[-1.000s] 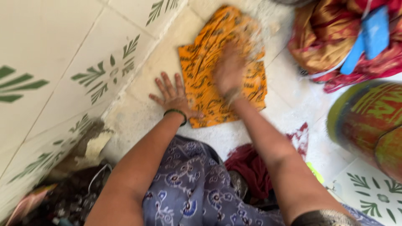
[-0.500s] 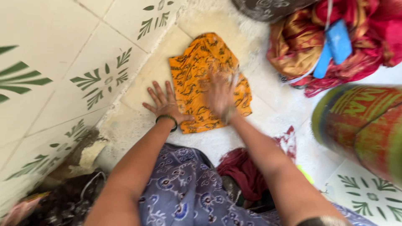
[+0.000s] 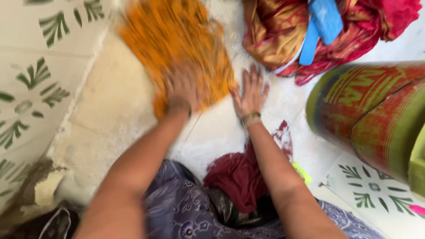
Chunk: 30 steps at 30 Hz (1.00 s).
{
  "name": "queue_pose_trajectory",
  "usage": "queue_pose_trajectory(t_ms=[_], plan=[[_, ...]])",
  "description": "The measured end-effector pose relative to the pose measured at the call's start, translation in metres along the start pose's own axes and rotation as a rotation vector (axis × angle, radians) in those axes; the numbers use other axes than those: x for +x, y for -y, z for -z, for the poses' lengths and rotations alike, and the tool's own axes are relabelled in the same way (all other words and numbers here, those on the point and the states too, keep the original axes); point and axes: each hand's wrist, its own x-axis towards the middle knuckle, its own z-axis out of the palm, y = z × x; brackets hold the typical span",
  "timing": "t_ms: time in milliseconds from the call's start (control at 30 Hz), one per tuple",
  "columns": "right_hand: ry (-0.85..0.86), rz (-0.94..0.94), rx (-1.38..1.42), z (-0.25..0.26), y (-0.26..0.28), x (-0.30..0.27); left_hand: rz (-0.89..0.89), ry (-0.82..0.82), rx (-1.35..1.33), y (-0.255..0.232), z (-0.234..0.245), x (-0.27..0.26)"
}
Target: The person washes clothes by hand on a tiled floor by scrubbing them with a soap bar, rinsing them in a green bucket of water, and wringing them out.
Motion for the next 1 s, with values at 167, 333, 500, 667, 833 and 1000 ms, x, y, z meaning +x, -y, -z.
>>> queue_pose_trajectory(t_ms=[167, 333, 500, 667, 833, 1000], plan=[[0.003, -0.014, 0.010, 0.002, -0.010, -0.016, -0.147, 0.077, -0.105, 0.097, 0.021, 0.013], [-0.033, 0.019, 0.016, 0.006, -0.007, -0.017, -0.102, -0.270, -0.161, 0.041, -0.039, 0.022], [-0.142, 0.002, 0.263, -0.006, 0.007, 0.012, -0.940, -0.075, -0.043, 0.082, -0.058, -0.004], [-0.195, 0.282, 0.012, -0.045, 0.091, 0.122, -0.017, -0.272, -0.111, 0.162, -0.023, 0.009], [0.107, 0.171, 0.371, -0.097, 0.156, 0.109, 0.496, -0.700, -0.771, 0.084, -0.076, 0.070], [-0.140, 0.158, 0.660, -0.075, 0.166, 0.030, -0.074, -0.548, -2.508, 0.043, -0.094, 0.097]])
